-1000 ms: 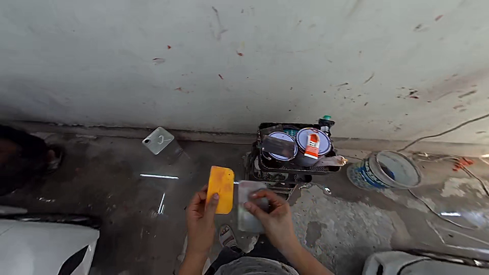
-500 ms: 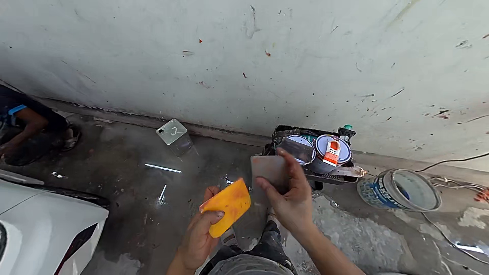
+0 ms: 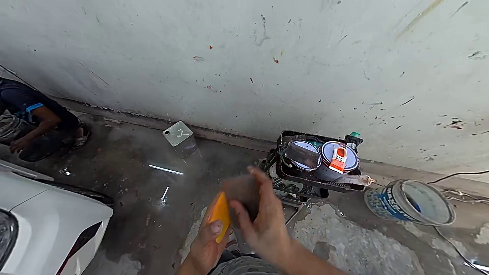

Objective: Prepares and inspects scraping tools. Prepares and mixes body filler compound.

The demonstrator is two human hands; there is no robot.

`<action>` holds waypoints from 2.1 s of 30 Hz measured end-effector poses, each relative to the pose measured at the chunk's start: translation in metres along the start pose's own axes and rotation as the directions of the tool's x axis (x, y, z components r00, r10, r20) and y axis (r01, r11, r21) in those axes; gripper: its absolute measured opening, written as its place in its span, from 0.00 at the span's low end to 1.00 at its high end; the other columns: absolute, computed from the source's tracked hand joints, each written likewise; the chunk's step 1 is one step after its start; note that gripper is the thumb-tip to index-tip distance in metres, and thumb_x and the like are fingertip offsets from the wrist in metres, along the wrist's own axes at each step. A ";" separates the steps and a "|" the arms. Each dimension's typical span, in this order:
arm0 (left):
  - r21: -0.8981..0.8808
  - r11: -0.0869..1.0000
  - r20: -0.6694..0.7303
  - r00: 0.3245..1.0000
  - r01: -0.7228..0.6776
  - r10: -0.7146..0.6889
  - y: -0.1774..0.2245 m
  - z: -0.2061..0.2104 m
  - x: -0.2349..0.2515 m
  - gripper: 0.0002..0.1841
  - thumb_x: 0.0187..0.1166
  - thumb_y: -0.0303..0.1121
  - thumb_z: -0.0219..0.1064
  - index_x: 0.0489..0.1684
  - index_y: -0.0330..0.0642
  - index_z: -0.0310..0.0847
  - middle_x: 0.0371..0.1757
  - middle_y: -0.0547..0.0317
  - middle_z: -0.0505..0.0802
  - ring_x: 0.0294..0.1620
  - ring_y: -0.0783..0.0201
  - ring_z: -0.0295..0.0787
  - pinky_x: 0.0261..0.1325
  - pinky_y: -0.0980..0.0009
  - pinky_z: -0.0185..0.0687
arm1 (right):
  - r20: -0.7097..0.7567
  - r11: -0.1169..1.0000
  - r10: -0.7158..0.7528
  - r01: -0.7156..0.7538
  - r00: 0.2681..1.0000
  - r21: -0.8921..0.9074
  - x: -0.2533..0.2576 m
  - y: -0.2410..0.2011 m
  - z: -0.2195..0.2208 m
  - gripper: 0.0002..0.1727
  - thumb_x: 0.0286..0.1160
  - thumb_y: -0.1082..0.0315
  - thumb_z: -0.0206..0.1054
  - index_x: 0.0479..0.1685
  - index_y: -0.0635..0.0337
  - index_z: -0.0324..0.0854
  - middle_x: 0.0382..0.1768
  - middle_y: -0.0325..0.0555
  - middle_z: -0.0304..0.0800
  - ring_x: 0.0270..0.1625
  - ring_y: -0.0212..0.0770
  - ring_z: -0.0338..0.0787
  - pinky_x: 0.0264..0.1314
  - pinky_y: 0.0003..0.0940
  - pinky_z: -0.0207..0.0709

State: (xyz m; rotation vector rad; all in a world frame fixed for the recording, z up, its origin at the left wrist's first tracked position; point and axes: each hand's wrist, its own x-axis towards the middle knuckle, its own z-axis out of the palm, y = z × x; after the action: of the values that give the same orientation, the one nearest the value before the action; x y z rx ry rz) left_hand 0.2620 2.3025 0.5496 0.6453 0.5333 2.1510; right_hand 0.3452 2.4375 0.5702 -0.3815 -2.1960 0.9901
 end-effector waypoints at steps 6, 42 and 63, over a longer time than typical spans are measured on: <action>0.189 0.980 -0.132 0.988 -0.058 0.084 -0.009 0.006 0.001 0.33 0.81 0.52 0.66 0.83 0.46 0.73 0.78 0.55 0.83 0.81 0.63 0.76 0.83 0.62 0.71 | -0.032 1.000 0.024 -0.024 0.999 0.001 0.008 0.015 -0.006 0.36 0.73 0.52 0.75 0.78 0.58 0.67 0.50 0.44 0.91 0.47 0.35 0.93 0.48 0.39 0.91; 0.628 0.763 0.012 0.982 -0.153 0.187 -0.009 0.016 0.001 0.50 0.69 0.55 0.79 0.88 0.36 0.61 0.83 0.50 0.77 0.80 0.59 0.76 0.81 0.62 0.76 | 0.067 0.990 0.100 -0.106 0.993 0.093 0.017 0.011 -0.022 0.40 0.72 0.54 0.76 0.84 0.48 0.64 0.55 0.39 0.90 0.52 0.33 0.92 0.55 0.40 0.91; 0.839 0.468 0.206 0.958 -0.277 0.198 0.005 -0.005 0.008 0.55 0.62 0.64 0.80 0.88 0.37 0.64 0.82 0.43 0.77 0.78 0.51 0.78 0.78 0.53 0.81 | 0.293 0.949 0.203 -0.262 0.934 0.175 0.043 0.006 -0.050 0.47 0.63 0.49 0.82 0.87 0.42 0.67 0.60 0.33 0.91 0.55 0.28 0.92 0.59 0.32 0.90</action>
State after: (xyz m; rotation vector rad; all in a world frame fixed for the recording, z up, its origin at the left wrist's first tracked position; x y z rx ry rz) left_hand 0.2519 2.3052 0.5509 1.4205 1.6233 1.9708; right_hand 0.3488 2.4902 0.6092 -0.4362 -2.2912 1.4708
